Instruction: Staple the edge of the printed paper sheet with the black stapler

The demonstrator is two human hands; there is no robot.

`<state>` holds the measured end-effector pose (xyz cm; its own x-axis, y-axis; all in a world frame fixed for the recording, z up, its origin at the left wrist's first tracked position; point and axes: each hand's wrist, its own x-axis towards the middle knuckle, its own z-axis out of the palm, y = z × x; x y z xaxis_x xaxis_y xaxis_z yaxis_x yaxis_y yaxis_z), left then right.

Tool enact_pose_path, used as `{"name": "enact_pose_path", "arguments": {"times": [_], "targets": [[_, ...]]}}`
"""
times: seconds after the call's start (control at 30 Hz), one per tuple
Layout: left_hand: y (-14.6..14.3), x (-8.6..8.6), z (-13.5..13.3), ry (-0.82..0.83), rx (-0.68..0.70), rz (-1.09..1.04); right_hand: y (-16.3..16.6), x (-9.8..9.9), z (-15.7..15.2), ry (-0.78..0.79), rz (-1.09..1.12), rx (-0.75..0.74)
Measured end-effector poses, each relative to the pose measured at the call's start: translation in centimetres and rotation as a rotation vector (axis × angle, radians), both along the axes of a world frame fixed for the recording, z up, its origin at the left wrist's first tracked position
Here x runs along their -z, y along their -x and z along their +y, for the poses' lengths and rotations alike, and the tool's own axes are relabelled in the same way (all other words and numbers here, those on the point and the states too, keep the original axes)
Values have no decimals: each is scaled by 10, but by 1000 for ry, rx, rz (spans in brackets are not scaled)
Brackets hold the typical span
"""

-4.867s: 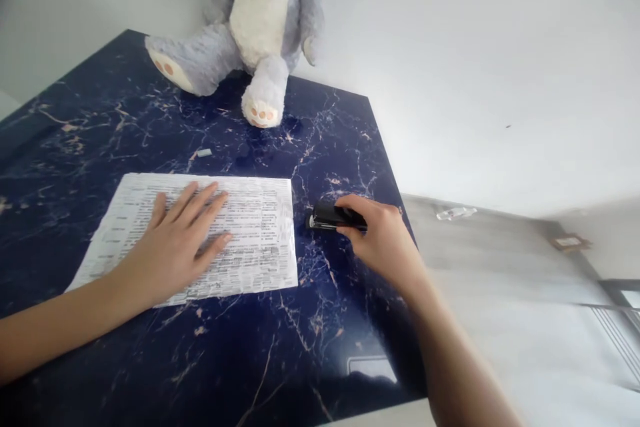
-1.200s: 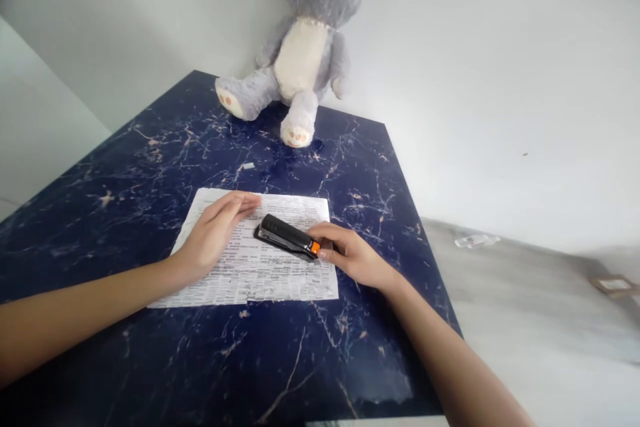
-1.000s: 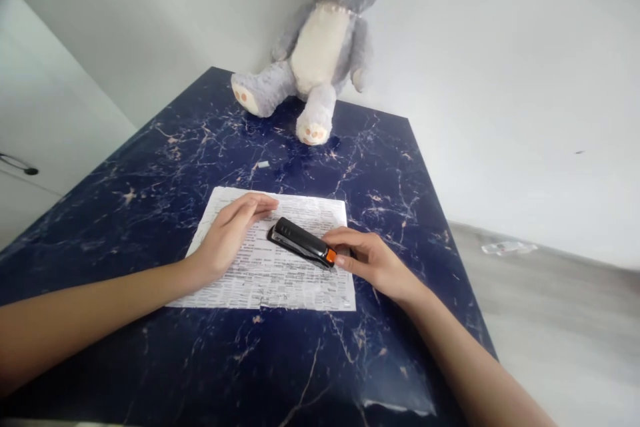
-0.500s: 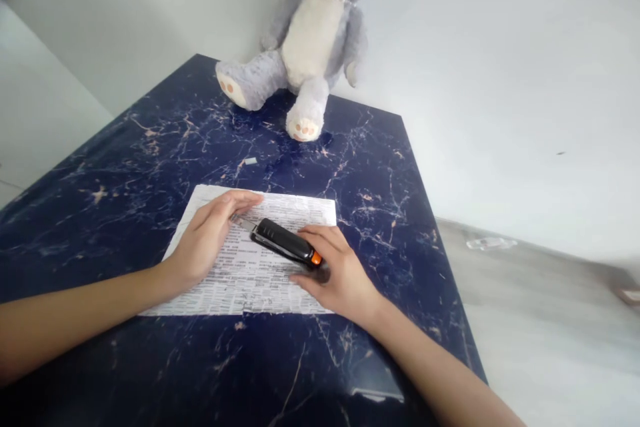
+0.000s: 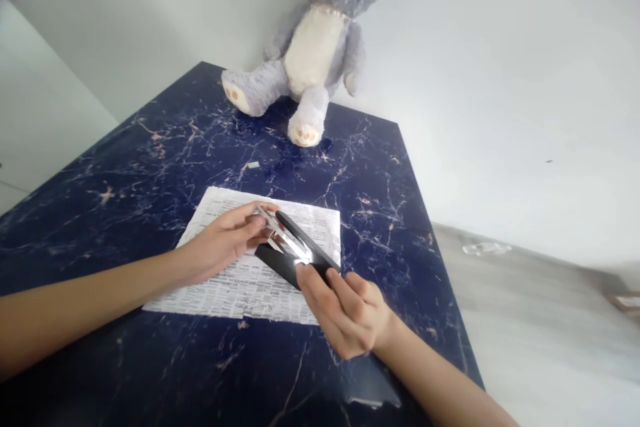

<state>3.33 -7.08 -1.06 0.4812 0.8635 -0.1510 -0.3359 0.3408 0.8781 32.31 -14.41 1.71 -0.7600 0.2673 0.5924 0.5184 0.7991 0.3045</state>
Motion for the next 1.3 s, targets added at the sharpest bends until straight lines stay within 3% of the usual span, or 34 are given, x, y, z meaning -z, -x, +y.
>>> {"name": "enact_pose_path", "arguments": {"times": [0.07, 0.13, 0.3, 0.37, 0.57, 0.77, 0.93, 1.07, 1.13, 1.23, 1.3], "targets": [[-1, 3, 2, -23, -9, 24, 2, 2, 1, -82, -28, 36], [0, 4, 3, -94, -91, 96, 7, 1, 2, -54, 58, 106], [6, -12, -2, -355, -546, 311, 28, -5, 11, 457, 619, 389], [7, -20, -7, -448, -606, 361, 32, -4, 15, 648, 702, 454], [11, -21, -16, -611, -406, 428, 32, 8, 22, 900, 652, 375], [13, -19, -16, -654, -386, 460, 30, 14, 24, 953, 517, 345], [8, -21, -14, -656, -354, 477, 24, 7, 28, 982, 371, 320], [10, -25, -19, -804, -197, 543, 16, -5, 29, 1046, 251, 312], [11, -24, -23, -948, -115, 566, 12, -10, 26, 988, 305, 270], [9, -21, -31, -1221, -13, 534, 13, -14, 16, 693, 455, 116], [6, -18, -35, -1337, 49, 495, 22, -16, 7, 520, 401, -51]]}}
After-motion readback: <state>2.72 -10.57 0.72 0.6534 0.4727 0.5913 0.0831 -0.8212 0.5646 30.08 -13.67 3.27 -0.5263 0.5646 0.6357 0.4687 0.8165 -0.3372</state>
